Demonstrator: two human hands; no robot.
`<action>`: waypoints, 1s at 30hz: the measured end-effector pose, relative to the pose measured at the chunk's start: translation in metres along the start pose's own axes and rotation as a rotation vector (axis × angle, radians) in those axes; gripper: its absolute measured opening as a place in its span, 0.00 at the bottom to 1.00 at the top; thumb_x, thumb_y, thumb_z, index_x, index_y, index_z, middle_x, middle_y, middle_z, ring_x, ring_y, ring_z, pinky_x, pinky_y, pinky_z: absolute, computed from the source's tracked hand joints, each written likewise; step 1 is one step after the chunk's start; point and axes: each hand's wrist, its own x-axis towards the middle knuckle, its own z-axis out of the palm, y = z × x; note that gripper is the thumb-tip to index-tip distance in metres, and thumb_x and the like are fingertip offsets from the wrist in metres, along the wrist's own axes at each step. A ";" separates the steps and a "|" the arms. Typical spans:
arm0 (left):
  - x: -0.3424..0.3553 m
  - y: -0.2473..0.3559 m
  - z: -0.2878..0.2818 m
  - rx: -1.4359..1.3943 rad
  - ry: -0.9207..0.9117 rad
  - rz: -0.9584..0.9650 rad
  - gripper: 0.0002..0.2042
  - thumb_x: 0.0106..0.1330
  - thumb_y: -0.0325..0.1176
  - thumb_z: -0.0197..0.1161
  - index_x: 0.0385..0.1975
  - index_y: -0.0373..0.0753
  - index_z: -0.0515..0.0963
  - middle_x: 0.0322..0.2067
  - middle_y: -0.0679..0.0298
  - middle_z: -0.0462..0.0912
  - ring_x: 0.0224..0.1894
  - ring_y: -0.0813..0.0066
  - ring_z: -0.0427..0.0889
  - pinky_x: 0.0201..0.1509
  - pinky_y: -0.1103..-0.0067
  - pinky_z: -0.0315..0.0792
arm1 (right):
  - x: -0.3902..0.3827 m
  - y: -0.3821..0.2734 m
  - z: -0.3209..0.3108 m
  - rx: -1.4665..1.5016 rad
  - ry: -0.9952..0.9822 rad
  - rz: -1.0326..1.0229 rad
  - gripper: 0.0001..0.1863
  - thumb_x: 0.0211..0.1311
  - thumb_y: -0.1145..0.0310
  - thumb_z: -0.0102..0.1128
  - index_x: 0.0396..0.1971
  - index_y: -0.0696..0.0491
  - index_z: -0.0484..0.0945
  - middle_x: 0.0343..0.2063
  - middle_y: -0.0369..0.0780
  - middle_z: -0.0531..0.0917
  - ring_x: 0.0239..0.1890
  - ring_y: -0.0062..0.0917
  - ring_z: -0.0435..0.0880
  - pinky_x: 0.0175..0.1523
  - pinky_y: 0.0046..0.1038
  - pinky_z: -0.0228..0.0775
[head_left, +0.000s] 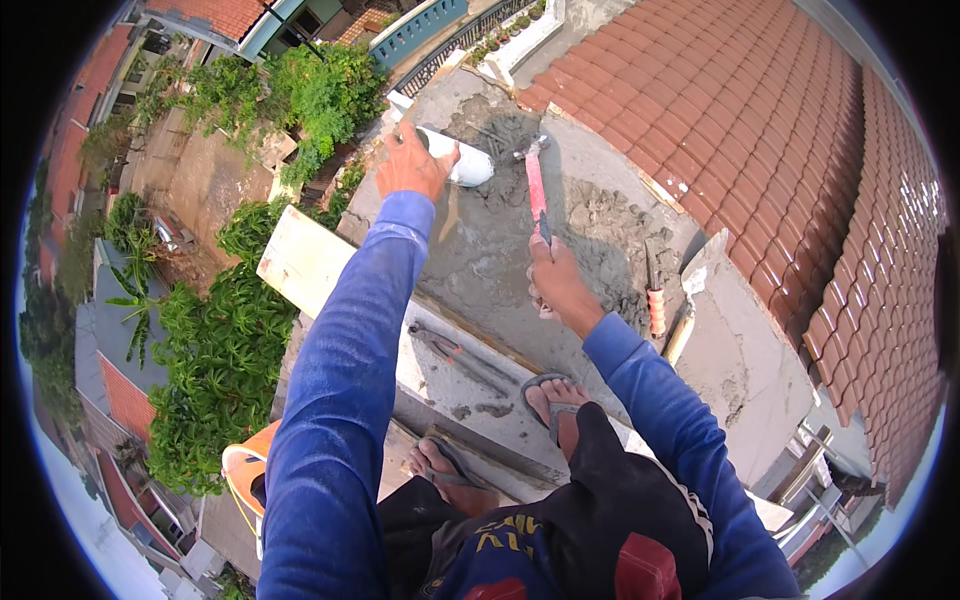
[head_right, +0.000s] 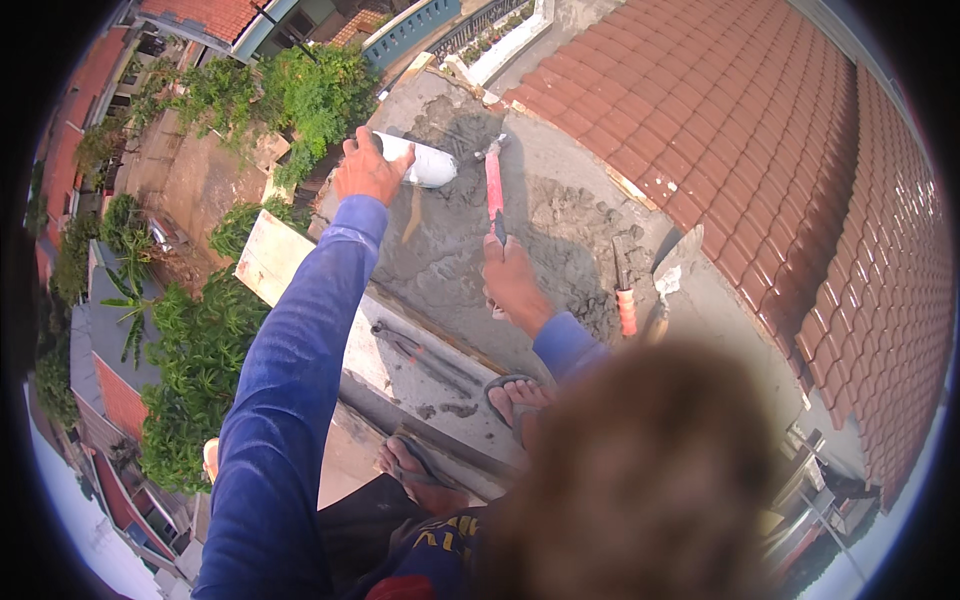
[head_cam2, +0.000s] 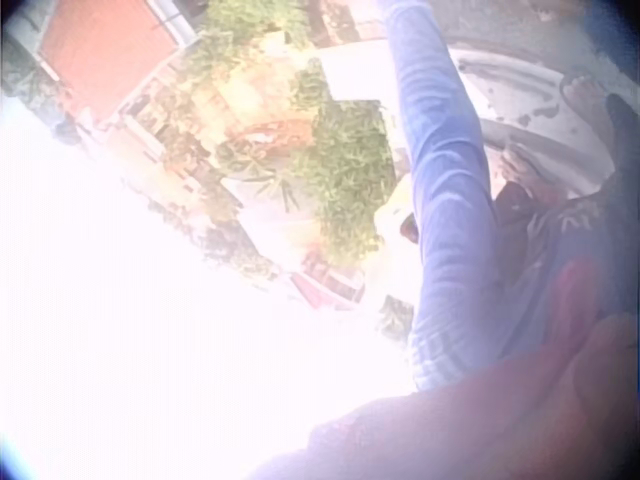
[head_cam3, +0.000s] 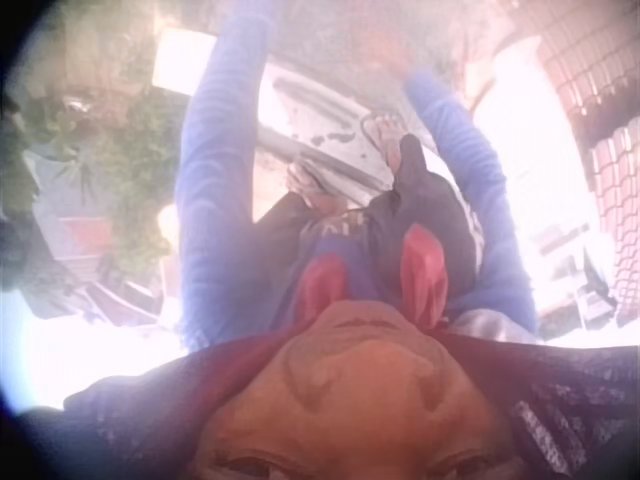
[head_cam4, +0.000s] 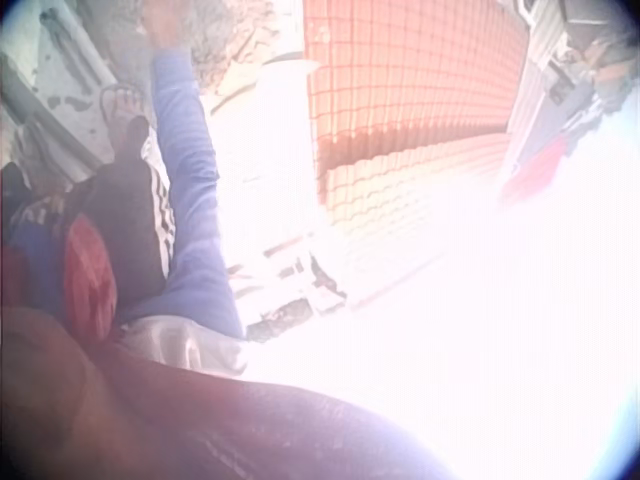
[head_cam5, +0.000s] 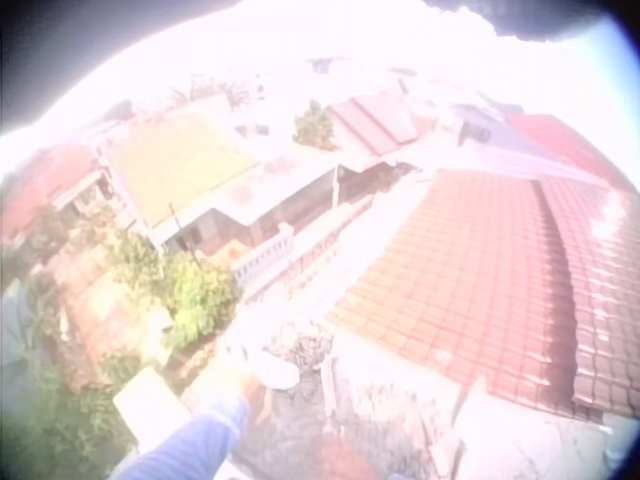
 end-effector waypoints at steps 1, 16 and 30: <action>-0.001 -0.001 0.000 -0.012 0.007 -0.005 0.44 0.55 0.61 0.75 0.64 0.39 0.66 0.59 0.43 0.75 0.50 0.38 0.85 0.52 0.55 0.79 | -0.007 0.000 0.003 0.005 0.037 -0.019 0.22 0.81 0.54 0.44 0.46 0.63 0.65 0.25 0.48 0.79 0.19 0.33 0.82 0.23 0.40 0.73; -0.014 0.032 0.005 -0.045 -0.009 -0.079 0.40 0.57 0.61 0.73 0.59 0.38 0.67 0.54 0.46 0.75 0.51 0.40 0.83 0.51 0.55 0.78 | 0.018 0.047 0.038 -0.001 0.080 -0.032 0.17 0.80 0.53 0.47 0.46 0.53 0.62 0.21 0.34 0.69 0.16 0.19 0.71 0.17 0.31 0.65; -0.035 0.039 0.000 -0.127 -0.064 -0.129 0.45 0.48 0.44 0.84 0.66 0.49 0.63 0.60 0.49 0.65 0.58 0.41 0.79 0.56 0.54 0.78 | 0.009 0.051 0.035 0.000 0.193 -0.160 0.16 0.80 0.52 0.46 0.43 0.51 0.62 0.22 0.33 0.71 0.13 0.17 0.68 0.15 0.29 0.64</action>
